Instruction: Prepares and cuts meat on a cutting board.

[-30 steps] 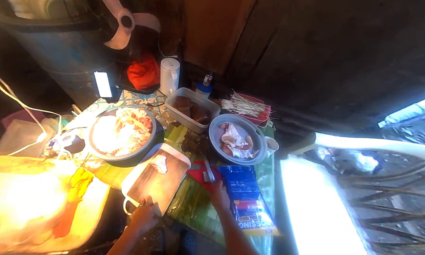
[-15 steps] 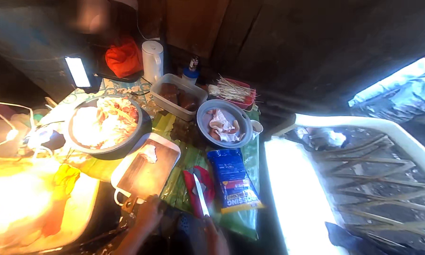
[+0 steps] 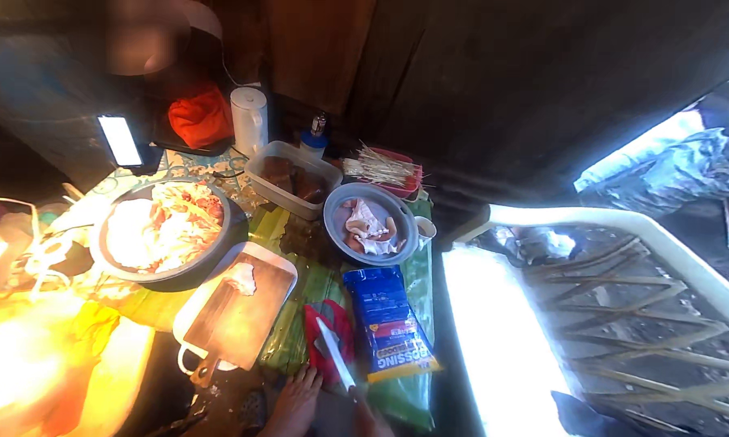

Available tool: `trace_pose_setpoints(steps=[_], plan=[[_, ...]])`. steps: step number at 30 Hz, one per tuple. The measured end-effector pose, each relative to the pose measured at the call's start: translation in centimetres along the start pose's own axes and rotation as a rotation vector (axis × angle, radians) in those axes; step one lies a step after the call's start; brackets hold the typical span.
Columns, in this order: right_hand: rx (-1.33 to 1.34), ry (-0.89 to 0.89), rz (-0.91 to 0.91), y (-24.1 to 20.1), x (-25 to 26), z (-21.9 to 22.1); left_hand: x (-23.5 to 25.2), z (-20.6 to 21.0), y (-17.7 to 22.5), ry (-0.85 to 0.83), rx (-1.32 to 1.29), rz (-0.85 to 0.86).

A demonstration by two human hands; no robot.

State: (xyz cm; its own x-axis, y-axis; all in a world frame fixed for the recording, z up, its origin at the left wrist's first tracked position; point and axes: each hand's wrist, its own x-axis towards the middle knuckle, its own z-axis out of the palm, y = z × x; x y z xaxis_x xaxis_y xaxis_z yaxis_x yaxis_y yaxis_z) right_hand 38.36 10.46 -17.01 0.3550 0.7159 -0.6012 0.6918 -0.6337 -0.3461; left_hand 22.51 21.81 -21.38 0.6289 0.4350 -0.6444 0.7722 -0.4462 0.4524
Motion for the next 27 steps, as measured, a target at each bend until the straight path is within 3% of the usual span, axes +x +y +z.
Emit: trace_pose_setpoints(steps=[3, 7, 13, 15, 21, 27], plan=[[-0.052, -0.060, 0.013, -2.4, 3.2, 1.3, -0.1, -0.1, -0.6, 0.030, -0.011, -0.058], [-0.055, -0.112, -0.001, -6.1, 8.4, 1.1, -0.5, -1.6, -0.7, -0.058, 0.000, -0.107], [-0.073, -0.040, 0.030, 0.6, 0.5, 0.7, 0.4, -2.7, -0.6, 0.119, -0.419, -0.112], [-0.099, -0.055, 0.040, 0.6, 0.6, 1.0, 0.8, -2.5, -0.6, 0.084, -0.397, -0.124], [-0.092, -0.159, -0.012, -6.6, 8.5, 0.4, 0.9, -2.7, -0.3, -0.011, -0.215, -0.154], [-0.110, -0.095, 0.013, -1.2, 1.7, -0.6, 0.5, -3.0, -0.2, -0.064, -0.033, -0.102]])
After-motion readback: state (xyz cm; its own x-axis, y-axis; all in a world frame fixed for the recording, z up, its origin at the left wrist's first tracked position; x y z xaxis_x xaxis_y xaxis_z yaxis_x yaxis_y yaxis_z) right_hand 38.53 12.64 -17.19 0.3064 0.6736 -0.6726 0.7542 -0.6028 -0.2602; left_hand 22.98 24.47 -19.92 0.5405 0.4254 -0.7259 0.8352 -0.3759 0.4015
